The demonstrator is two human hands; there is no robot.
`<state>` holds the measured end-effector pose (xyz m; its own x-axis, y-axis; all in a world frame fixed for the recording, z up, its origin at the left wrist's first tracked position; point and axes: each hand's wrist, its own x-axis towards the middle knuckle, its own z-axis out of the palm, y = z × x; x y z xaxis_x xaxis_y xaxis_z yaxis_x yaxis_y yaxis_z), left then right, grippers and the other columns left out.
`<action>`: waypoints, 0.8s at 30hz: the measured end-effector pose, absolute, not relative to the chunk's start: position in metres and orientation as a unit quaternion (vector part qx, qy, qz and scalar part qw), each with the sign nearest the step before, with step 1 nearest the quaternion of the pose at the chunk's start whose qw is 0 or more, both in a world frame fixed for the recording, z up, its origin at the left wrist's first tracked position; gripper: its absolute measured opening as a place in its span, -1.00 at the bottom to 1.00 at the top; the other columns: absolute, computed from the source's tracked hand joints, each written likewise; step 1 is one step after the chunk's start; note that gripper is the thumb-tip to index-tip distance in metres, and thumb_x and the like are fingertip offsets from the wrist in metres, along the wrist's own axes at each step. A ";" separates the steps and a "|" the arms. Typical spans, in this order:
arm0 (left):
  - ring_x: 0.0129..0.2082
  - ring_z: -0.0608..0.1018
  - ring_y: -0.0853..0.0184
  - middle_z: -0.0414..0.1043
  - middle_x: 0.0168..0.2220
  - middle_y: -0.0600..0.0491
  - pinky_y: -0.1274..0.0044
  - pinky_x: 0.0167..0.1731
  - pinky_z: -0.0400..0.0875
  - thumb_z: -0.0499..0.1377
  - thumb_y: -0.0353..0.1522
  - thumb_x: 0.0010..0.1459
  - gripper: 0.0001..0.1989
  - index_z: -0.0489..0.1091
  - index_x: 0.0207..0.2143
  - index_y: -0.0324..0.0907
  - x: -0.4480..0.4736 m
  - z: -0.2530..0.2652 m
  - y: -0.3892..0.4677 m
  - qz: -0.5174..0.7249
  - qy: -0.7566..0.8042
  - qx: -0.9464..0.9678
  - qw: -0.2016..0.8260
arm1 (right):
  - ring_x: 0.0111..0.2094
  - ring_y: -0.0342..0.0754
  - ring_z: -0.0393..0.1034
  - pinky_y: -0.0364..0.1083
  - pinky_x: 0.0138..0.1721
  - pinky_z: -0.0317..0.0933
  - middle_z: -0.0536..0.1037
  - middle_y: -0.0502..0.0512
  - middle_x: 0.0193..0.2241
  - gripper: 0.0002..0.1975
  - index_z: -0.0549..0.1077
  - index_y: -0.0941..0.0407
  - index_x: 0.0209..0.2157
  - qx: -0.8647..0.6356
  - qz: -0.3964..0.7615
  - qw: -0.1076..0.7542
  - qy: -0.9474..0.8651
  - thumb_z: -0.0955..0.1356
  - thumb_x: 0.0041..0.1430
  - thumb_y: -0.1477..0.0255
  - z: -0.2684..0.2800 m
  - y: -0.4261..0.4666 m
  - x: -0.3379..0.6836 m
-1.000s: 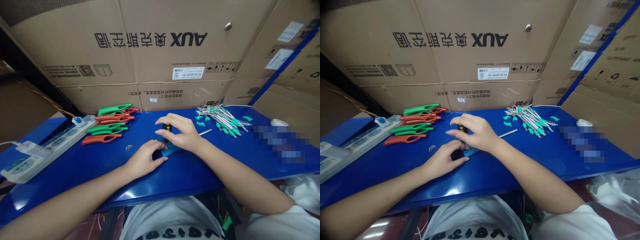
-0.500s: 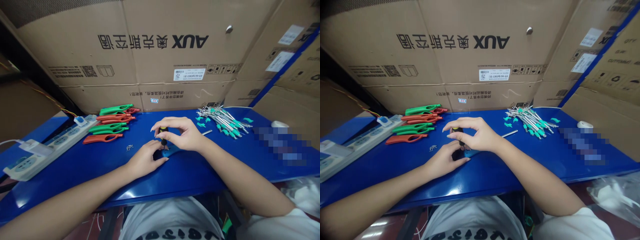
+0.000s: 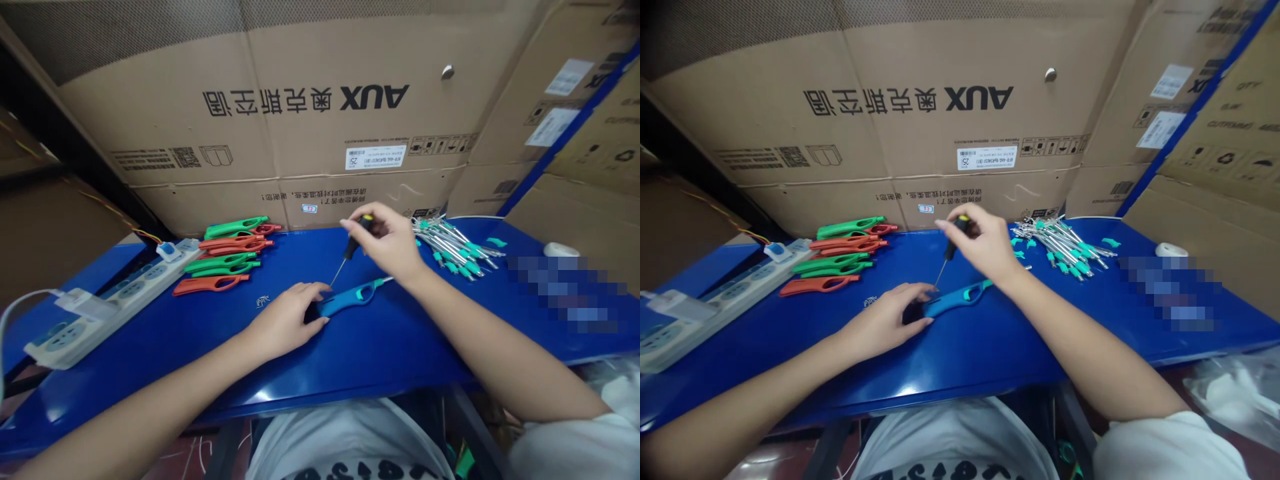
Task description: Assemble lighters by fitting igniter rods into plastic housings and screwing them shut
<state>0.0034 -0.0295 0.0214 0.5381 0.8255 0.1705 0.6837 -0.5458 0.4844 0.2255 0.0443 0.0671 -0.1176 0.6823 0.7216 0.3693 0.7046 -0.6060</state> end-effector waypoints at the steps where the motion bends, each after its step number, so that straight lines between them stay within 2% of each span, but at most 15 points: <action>1: 0.00 0.54 0.13 0.53 -0.03 -0.04 0.29 0.03 0.46 0.28 -0.44 0.18 -0.50 0.31 0.16 -0.12 -0.001 0.026 -0.030 0.160 0.451 0.863 0.159 | -0.57 -0.16 0.30 -0.14 -0.51 0.21 0.46 -0.06 -0.52 -0.75 0.46 0.07 -0.27 -0.379 0.128 0.565 -0.722 0.40 0.25 0.17 0.068 0.053 0.237; 3: 0.07 0.50 0.05 0.49 0.05 -0.10 0.21 0.08 0.42 0.27 -0.42 0.18 -0.45 0.27 0.21 -0.14 -0.008 0.033 -0.030 0.117 0.474 0.866 0.107 | -0.47 -0.10 0.38 -0.10 -0.38 0.28 0.49 0.00 -0.45 -0.80 0.45 0.07 -0.30 -0.420 0.054 0.553 -0.718 0.41 0.23 0.23 0.067 0.071 0.262; 5: 0.13 0.47 0.02 0.45 0.11 -0.12 0.19 0.13 0.39 0.26 -0.36 0.21 -0.48 0.28 0.21 -0.15 -0.008 0.036 -0.031 0.096 0.474 0.871 0.090 | -0.27 0.01 0.44 -0.03 -0.19 0.32 0.51 0.09 -0.33 -0.89 0.42 0.08 -0.33 -0.457 -0.033 0.501 -0.735 0.42 0.15 0.39 0.061 0.085 0.288; 7: 0.13 0.47 0.03 0.43 0.15 -0.12 0.20 0.13 0.40 0.24 -0.31 0.25 -0.51 0.29 0.20 -0.17 -0.003 0.036 -0.031 0.086 0.463 0.878 0.089 | -0.19 0.06 0.42 0.00 -0.08 0.30 0.47 0.16 -0.28 -0.90 0.38 0.10 -0.33 -0.497 -0.067 0.436 -0.747 0.38 0.09 0.52 0.049 0.095 0.306; 9: 0.10 0.50 0.05 0.45 0.13 -0.12 0.22 0.10 0.43 0.19 -0.33 0.29 -0.58 0.31 0.18 -0.18 0.006 0.033 -0.030 0.077 0.449 0.886 0.084 | -0.15 0.08 0.40 0.01 -0.04 0.27 0.43 0.21 -0.24 -0.91 0.35 0.10 -0.34 -0.542 -0.069 0.370 -0.751 0.33 0.10 0.55 0.036 0.099 0.315; 11: 0.05 0.53 0.08 0.48 0.07 -0.11 0.25 0.06 0.46 0.14 -0.40 0.31 -0.64 0.35 0.15 -0.18 0.012 0.030 -0.025 0.071 0.442 0.891 0.073 | -0.11 0.10 0.38 -0.01 -0.03 0.26 0.41 0.24 -0.18 -0.92 0.35 0.11 -0.28 -0.591 -0.049 0.281 -0.754 0.31 0.15 0.52 0.025 0.099 0.315; 13: 0.04 0.54 0.09 0.50 0.04 -0.11 0.27 0.06 0.47 0.12 -0.46 0.30 -0.62 0.35 0.15 -0.19 0.014 0.028 -0.016 0.072 0.442 0.892 0.068 | -0.09 0.11 0.39 -0.03 -0.07 0.27 0.42 0.27 -0.10 -0.84 0.36 0.12 -0.17 -0.627 -0.023 0.195 -0.754 0.32 0.17 0.47 0.018 0.098 0.311; 15: 0.08 0.53 0.10 0.48 0.08 -0.13 0.30 0.09 0.45 0.14 -0.47 0.27 -0.59 0.35 0.17 -0.18 0.008 0.027 -0.002 0.076 0.432 0.895 0.075 | -0.09 0.12 0.40 -0.03 -0.13 0.27 0.44 0.27 -0.07 -0.76 0.37 0.12 -0.10 -0.646 -0.006 0.148 -0.749 0.35 0.17 0.43 0.016 0.096 0.307; 19: 0.08 0.55 0.11 0.51 0.09 -0.11 0.31 0.13 0.42 0.19 -0.47 0.19 -0.56 0.40 0.14 -0.17 -0.012 0.027 0.035 0.090 0.425 0.897 0.087 | -0.11 0.14 0.44 -0.04 -0.20 0.26 0.50 0.26 -0.06 -0.73 0.40 0.11 -0.08 -0.678 0.006 0.121 -0.725 0.37 0.15 0.43 0.018 0.098 0.316; 24: -0.01 0.61 0.09 0.58 0.01 -0.09 0.31 0.05 0.48 0.21 -0.42 0.12 -0.60 0.48 0.04 -0.20 -0.028 0.028 0.081 0.106 0.466 0.873 0.101 | -0.15 0.14 0.48 -0.06 -0.29 0.23 0.56 0.24 -0.12 -0.73 0.42 0.10 -0.10 -0.727 0.019 0.095 -0.680 0.37 0.11 0.46 0.024 0.105 0.341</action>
<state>-0.0275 0.0813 0.0275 0.5429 0.8348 0.0911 0.7922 -0.5451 0.2745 0.3407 0.1052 0.0245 0.0740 0.9920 0.1019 0.9847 -0.0565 -0.1649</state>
